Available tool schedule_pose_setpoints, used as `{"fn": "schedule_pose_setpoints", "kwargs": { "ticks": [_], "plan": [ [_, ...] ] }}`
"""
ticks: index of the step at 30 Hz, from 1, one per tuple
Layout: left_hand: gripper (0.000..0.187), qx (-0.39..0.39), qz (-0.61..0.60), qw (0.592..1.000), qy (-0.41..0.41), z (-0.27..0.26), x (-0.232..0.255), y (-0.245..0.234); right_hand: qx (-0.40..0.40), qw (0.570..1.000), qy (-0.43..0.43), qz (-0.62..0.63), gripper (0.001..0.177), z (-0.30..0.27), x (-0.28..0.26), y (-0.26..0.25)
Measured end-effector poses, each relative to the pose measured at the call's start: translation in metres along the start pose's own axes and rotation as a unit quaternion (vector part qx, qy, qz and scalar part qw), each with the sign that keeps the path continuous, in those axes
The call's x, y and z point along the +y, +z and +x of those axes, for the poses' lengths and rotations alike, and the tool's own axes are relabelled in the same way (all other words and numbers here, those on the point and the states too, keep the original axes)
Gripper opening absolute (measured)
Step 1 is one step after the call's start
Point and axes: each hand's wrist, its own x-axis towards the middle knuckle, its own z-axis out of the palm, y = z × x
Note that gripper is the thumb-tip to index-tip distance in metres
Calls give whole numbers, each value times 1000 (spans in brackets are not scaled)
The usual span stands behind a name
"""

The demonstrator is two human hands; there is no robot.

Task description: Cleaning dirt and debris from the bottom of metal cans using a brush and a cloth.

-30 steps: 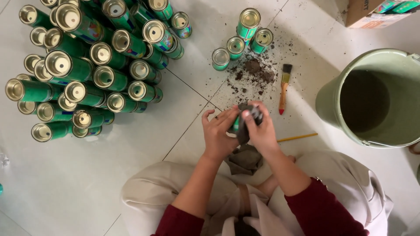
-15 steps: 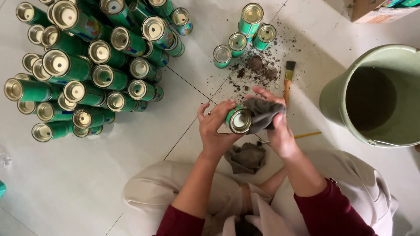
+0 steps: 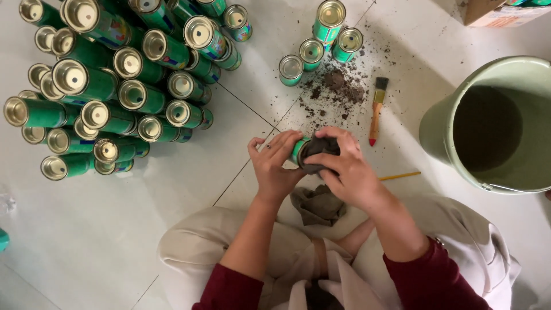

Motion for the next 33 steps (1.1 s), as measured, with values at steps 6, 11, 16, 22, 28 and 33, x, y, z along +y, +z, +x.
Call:
{"fn": "schedule_pose_setpoints", "kwargs": {
  "ticks": [6, 11, 16, 22, 28, 33],
  "plan": [
    [64, -68, -72, 994, -43, -3, 3, -1, 83, 992, 53, -84, 12, 0, 17, -29],
    [59, -48, -159, 980, -111, 6, 10, -9, 203, 896, 328, 220, 29, -5, 27, -20],
    [55, -56, -169, 978, -108, 0, 12, -2, 4, 766, 579, 278, 85, 18, -43, -4],
    [63, -80, -229, 966, -88, -12, 12, 13, 138, 657, 434, 600, 61, 1, 15, 40],
    [55, -165, -274, 945, -69, -1, 19, -2, 133, 507, 469, 711, 49, 10, -2, 23],
    [61, -164, -73, 984, 16, -3, 13, -3, 146, 605, 466, 628, 47, 7, 4, 24]
  ]
}}
